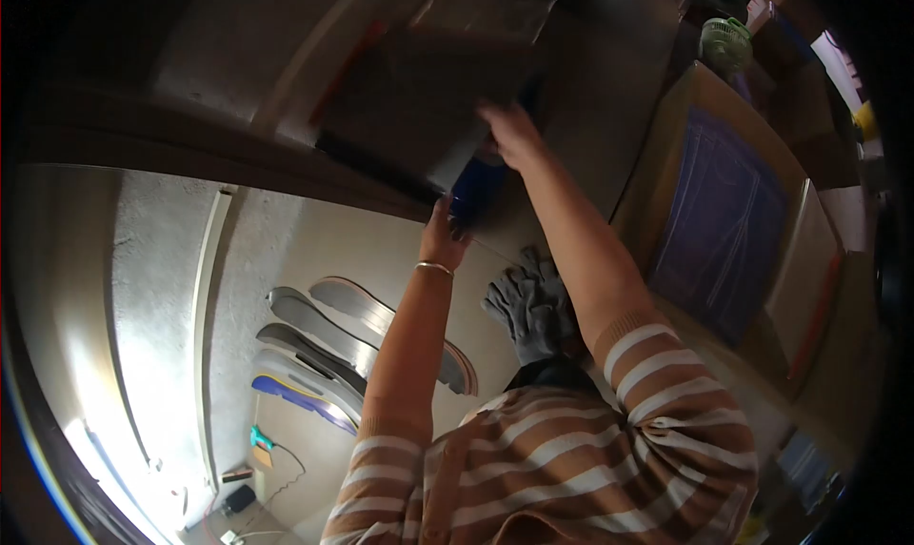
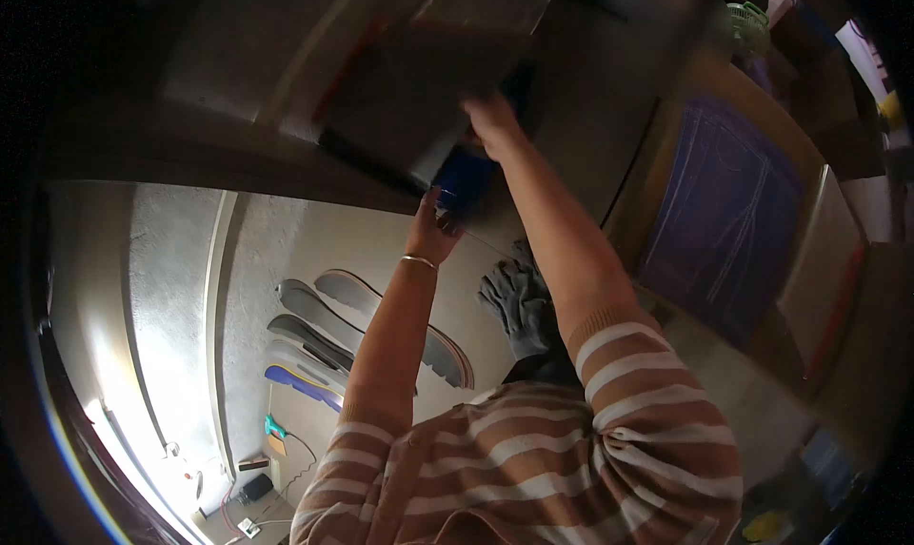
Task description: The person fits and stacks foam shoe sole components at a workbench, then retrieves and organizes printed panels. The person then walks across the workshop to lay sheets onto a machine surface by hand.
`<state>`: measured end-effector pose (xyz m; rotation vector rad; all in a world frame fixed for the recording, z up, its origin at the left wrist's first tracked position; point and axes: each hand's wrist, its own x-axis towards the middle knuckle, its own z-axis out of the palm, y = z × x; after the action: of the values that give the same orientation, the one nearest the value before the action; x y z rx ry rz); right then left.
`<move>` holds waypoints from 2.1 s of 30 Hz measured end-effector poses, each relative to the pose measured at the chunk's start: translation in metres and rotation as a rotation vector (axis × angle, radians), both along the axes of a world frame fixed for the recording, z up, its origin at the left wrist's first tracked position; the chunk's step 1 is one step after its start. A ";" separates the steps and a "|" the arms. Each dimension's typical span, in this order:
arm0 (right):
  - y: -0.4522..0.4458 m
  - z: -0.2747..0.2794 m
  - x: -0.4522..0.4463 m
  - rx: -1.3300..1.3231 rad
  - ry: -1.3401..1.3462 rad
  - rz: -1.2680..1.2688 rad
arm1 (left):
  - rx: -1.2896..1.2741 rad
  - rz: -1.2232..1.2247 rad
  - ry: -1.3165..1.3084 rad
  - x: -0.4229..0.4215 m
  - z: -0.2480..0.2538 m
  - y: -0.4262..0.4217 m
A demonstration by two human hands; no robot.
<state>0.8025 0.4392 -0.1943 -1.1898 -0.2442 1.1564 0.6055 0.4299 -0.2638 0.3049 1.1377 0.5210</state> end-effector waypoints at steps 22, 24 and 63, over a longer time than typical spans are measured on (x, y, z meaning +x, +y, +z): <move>-0.045 -0.034 0.145 -0.406 0.087 -0.865 | 0.043 -0.036 0.419 0.029 0.005 0.004; -0.047 -0.028 0.141 -0.375 0.245 -0.942 | -0.007 0.011 0.293 0.017 0.000 0.006; -0.028 -0.018 0.000 -0.206 0.132 0.044 | -0.026 0.109 0.162 0.033 -0.009 0.008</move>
<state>0.8030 0.4109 -0.2121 -1.2860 -0.0517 1.3176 0.6386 0.4375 -0.2725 0.2670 1.3229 0.5849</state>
